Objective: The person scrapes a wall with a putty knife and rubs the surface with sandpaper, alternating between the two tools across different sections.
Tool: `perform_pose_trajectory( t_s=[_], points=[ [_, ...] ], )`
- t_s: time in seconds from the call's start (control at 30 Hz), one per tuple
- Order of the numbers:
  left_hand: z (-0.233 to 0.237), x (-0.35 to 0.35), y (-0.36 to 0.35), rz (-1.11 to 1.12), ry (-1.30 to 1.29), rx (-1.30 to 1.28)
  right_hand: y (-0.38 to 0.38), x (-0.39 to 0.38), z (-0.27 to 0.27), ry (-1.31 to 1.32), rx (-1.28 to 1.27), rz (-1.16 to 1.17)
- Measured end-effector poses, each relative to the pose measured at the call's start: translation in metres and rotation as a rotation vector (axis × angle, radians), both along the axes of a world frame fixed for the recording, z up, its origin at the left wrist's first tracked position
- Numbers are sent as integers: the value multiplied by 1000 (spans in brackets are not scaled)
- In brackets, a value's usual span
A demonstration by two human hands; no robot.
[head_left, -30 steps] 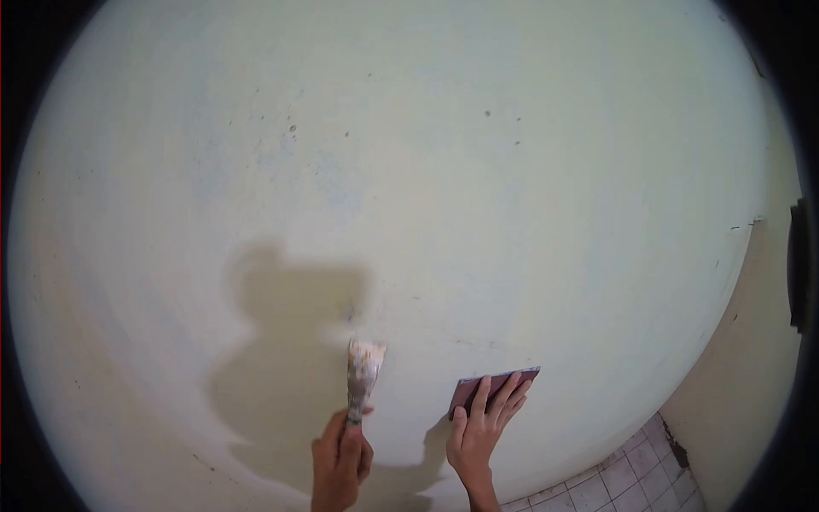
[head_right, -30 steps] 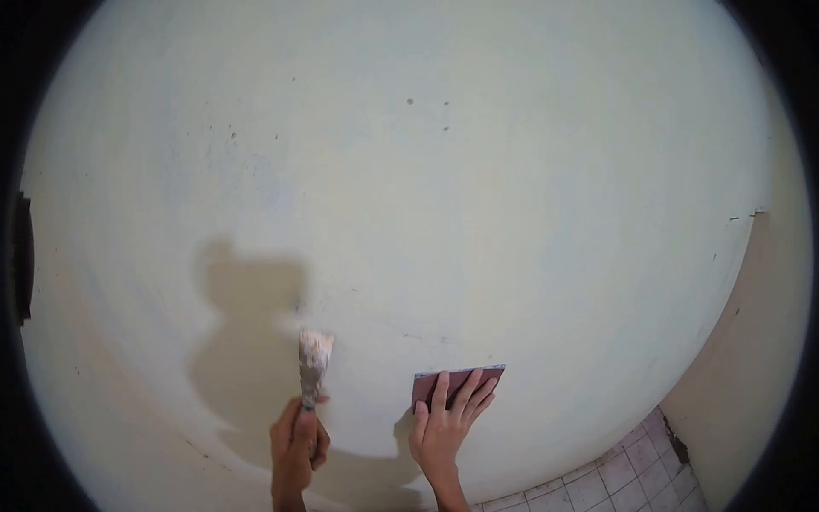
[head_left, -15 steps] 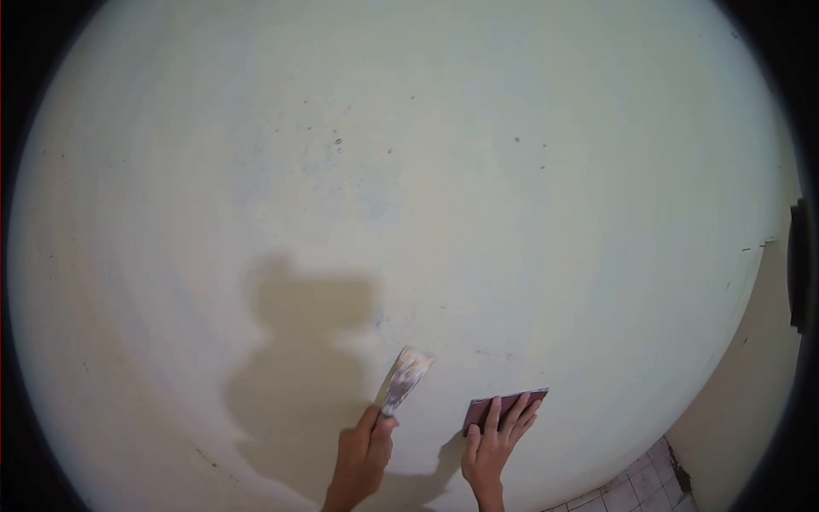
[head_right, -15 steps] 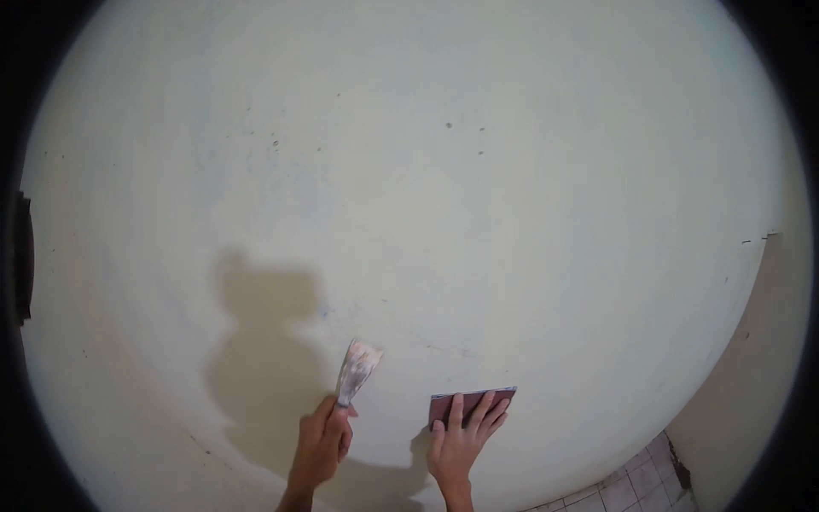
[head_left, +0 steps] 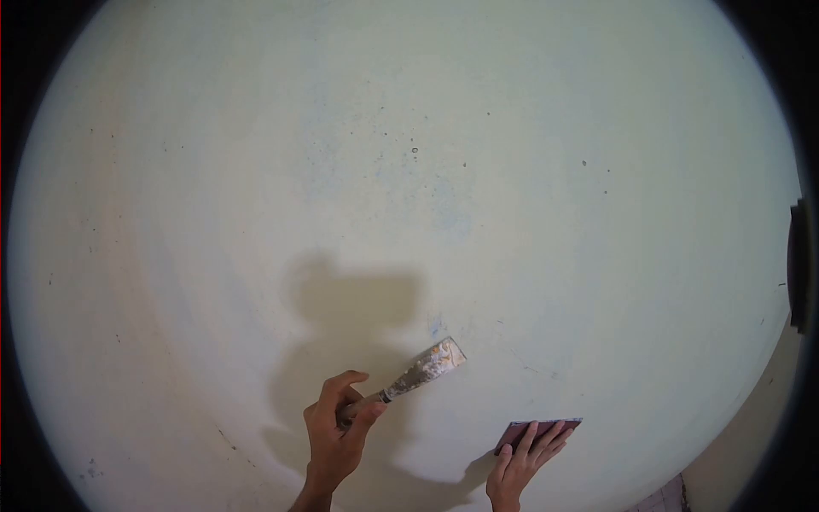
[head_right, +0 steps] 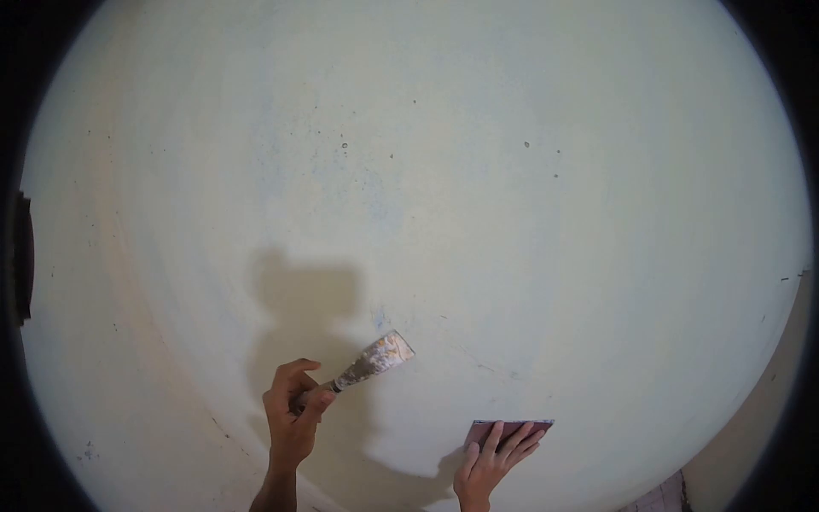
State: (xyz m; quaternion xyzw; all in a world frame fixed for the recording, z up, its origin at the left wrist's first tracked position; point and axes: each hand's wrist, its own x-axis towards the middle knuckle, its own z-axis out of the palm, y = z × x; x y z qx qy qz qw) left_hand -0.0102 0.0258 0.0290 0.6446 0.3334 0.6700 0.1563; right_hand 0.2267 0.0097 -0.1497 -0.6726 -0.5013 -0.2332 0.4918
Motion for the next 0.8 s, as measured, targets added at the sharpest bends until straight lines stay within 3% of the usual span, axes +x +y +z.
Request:
perform_pose_trajectory(
  t_s=[0.13, 0.17, 0.3, 0.4, 0.5, 0.7, 0.8],
  points=[
    [34, -8, 0, 179, 153, 273, 12, 1, 2, -18, 127, 43],
    [12, -3, 10, 209, 217, 332, 19, 12, -31, -36, 129, 21],
    [75, 14, 8, 230, 318, 448, 22, 14, -36, -33, 144, 21],
    [87, 26, 1, 207, 249, 448, 23, 16, -38, -69, 113, 16],
    [66, 29, 12, 166, 113, 344, 15, 25, -48, -100, 61, 23],
    [107, 47, 4, 88, 80, 350, 22, 29, -54, -99, 40, 19],
    [88, 46, 3, 178, 99, 314, 24, 35, -61, -122, 42, 19]
  ],
)
